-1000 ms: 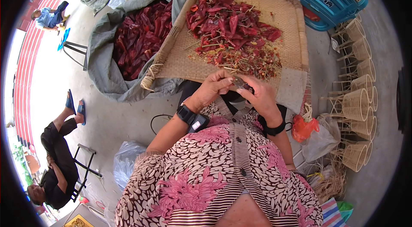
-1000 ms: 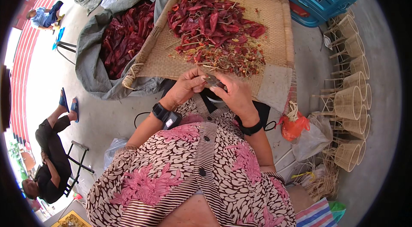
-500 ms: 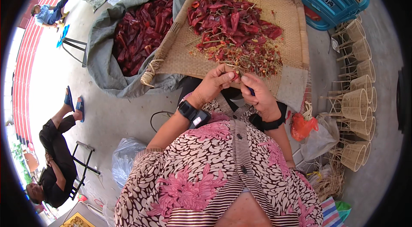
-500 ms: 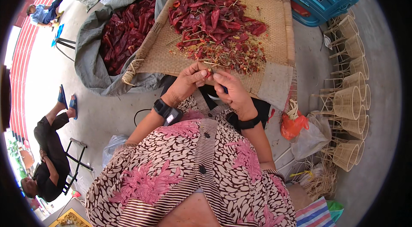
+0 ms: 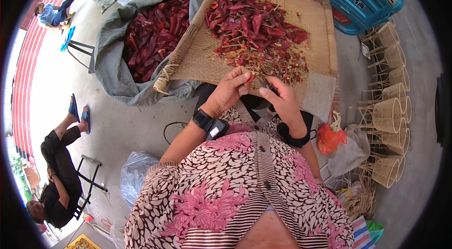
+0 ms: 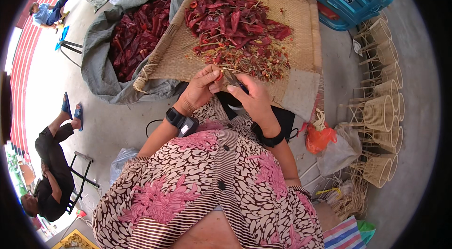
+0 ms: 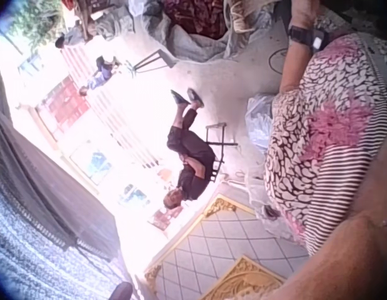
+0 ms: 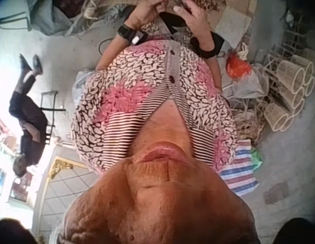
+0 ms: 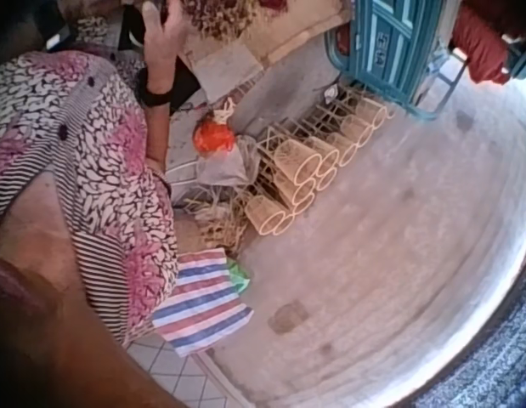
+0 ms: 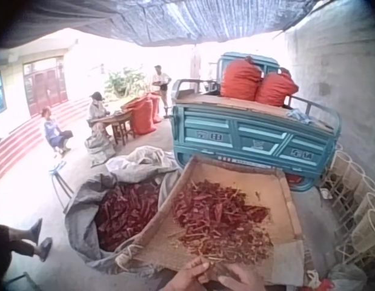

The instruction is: The person reaches into a bag to pull out dried peppers and places them onto a tray. They pick up a pepper, cut it with shears, drop the stem into a bucket, and eventually pour the tray contents back into the bag.

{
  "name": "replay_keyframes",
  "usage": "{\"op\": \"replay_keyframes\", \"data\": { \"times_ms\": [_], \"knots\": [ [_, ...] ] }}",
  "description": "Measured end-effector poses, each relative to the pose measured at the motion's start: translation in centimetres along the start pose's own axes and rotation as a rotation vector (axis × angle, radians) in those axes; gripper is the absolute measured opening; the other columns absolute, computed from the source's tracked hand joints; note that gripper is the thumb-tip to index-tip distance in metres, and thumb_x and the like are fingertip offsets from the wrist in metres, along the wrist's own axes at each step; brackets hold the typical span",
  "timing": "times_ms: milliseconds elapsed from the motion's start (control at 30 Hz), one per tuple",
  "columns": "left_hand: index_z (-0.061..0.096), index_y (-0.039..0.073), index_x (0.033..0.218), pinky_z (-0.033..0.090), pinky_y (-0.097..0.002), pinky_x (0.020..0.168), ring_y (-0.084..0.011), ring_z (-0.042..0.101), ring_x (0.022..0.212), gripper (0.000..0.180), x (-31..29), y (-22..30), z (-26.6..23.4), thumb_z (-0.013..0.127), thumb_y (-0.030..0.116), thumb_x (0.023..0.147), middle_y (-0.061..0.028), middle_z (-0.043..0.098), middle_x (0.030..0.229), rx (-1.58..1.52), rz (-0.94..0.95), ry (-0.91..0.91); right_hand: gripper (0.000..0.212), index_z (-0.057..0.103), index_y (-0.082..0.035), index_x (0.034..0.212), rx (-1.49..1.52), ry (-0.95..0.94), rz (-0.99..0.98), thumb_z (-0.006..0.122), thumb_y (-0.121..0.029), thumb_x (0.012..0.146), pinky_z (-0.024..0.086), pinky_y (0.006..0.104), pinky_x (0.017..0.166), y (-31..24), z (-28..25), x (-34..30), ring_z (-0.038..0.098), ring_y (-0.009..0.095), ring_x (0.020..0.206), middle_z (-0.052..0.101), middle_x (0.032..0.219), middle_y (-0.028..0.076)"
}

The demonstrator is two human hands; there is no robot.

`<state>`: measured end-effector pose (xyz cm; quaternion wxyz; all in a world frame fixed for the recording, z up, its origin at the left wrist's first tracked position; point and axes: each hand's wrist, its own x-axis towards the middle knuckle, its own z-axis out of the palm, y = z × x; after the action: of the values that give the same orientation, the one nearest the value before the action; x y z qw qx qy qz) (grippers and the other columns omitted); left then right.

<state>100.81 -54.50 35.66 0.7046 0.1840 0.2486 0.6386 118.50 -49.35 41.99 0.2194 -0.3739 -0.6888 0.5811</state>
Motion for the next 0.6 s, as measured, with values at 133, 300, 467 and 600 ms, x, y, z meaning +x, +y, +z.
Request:
{"op": "replay_keyframes", "data": {
  "times_ms": [133, 300, 467, 600],
  "knots": [
    [0.055, 0.007, 0.091, 0.031, -0.0220, 0.056, -0.0070, 0.035, 0.059, 0.010, -0.1, 0.1, 0.1, 0.056, 0.017, 0.093, 0.0031, 0.044, 0.068, 0.008, 0.005, -0.004, 0.032, 0.060, 0.002, 0.104, -0.118, -0.006, -0.038, 0.064, -0.024, 0.085, 0.043, 0.0284, 0.068, 0.0, 0.1, 0.2, 0.055, 0.014, 0.076, 0.060, 0.083, 0.008],
    [0.056, 0.007, 0.094, 0.032, -0.0209, 0.059, -0.0060, 0.037, 0.064, 0.010, -1.1, 0.1, 0.5, 0.060, 0.016, 0.091, 0.0039, 0.049, 0.077, 0.261, 0.024, -0.013, 0.034, 0.060, 0.003, 0.103, -0.049, -0.041, 0.045, 0.064, -0.025, 0.084, 0.042, 0.0280, 0.065, -0.3, 0.1, -0.4, 0.052, 0.014, 0.072, 0.059, 0.080, 0.007],
    [0.056, 0.007, 0.094, 0.033, -0.0207, 0.060, -0.0055, 0.037, 0.065, 0.009, -1.2, -0.3, 0.4, 0.059, 0.015, 0.091, 0.0030, 0.052, 0.081, 0.250, 0.076, 0.006, 0.034, 0.060, 0.000, 0.105, -0.189, -0.031, -0.062, 0.064, -0.028, 0.084, 0.042, 0.0297, 0.060, -0.6, 0.5, -0.2, 0.052, 0.015, 0.063, 0.057, 0.072, 0.008],
    [0.054, 0.007, 0.094, 0.032, -0.0196, 0.058, -0.0040, 0.037, 0.066, 0.007, -1.1, -0.2, 1.0, 0.057, 0.013, 0.093, 0.0024, 0.053, 0.083, 0.430, 0.189, 0.014, 0.032, 0.060, -0.004, 0.104, -0.239, 0.040, -0.177, 0.062, -0.029, 0.085, 0.042, 0.0327, 0.057, 0.4, 1.1, 0.1, 0.054, 0.020, 0.060, 0.057, 0.070, 0.010]
  ]
}}
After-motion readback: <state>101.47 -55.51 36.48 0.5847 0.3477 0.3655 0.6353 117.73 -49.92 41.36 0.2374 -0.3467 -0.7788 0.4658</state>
